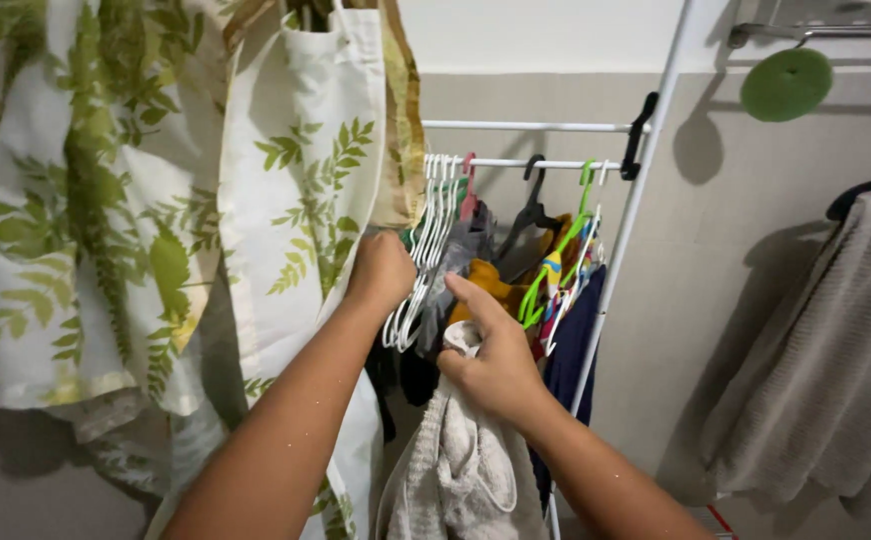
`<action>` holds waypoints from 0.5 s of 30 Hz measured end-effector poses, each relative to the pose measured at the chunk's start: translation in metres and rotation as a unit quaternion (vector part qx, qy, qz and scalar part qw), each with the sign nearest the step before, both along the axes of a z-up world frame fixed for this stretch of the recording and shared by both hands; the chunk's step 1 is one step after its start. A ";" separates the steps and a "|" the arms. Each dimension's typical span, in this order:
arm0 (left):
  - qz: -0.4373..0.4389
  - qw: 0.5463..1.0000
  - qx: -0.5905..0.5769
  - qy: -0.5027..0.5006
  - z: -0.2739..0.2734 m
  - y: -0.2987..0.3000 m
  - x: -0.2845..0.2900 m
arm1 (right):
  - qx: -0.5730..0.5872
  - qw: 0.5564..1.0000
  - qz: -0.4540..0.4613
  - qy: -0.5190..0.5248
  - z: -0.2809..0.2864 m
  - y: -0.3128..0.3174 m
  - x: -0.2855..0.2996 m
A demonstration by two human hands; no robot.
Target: The person hangs a white towel on a black hanger and places it on a wall-mounted towel rack. They then pick up a second white towel, place it on a white hanger, and hang it on the same rack. Finally, they adjust a green and white patterned shower curtain on a rod.
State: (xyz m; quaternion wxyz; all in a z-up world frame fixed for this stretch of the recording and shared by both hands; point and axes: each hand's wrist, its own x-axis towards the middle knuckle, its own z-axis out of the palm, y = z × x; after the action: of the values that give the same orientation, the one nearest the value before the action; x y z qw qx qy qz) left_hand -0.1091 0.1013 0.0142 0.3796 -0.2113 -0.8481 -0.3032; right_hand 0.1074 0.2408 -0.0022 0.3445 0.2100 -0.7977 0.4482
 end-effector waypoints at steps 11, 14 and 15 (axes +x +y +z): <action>-0.012 0.998 0.006 0.068 0.003 -0.024 0.011 | 0.005 1.000 0.000 -0.017 0.012 0.009 0.013; -0.041 0.997 0.034 0.050 0.008 -0.040 0.022 | 0.005 1.000 0.007 -0.008 0.008 0.010 0.008; -0.060 0.996 0.042 0.042 0.010 -0.045 0.022 | 0.007 1.000 0.004 -0.006 0.007 0.009 0.006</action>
State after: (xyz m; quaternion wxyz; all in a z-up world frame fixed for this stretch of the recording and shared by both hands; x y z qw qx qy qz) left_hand -0.0872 0.0564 0.0243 0.4048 -0.2583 -0.8036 -0.3516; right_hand 0.1132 0.2501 0.0048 0.3362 0.2128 -0.8023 0.4449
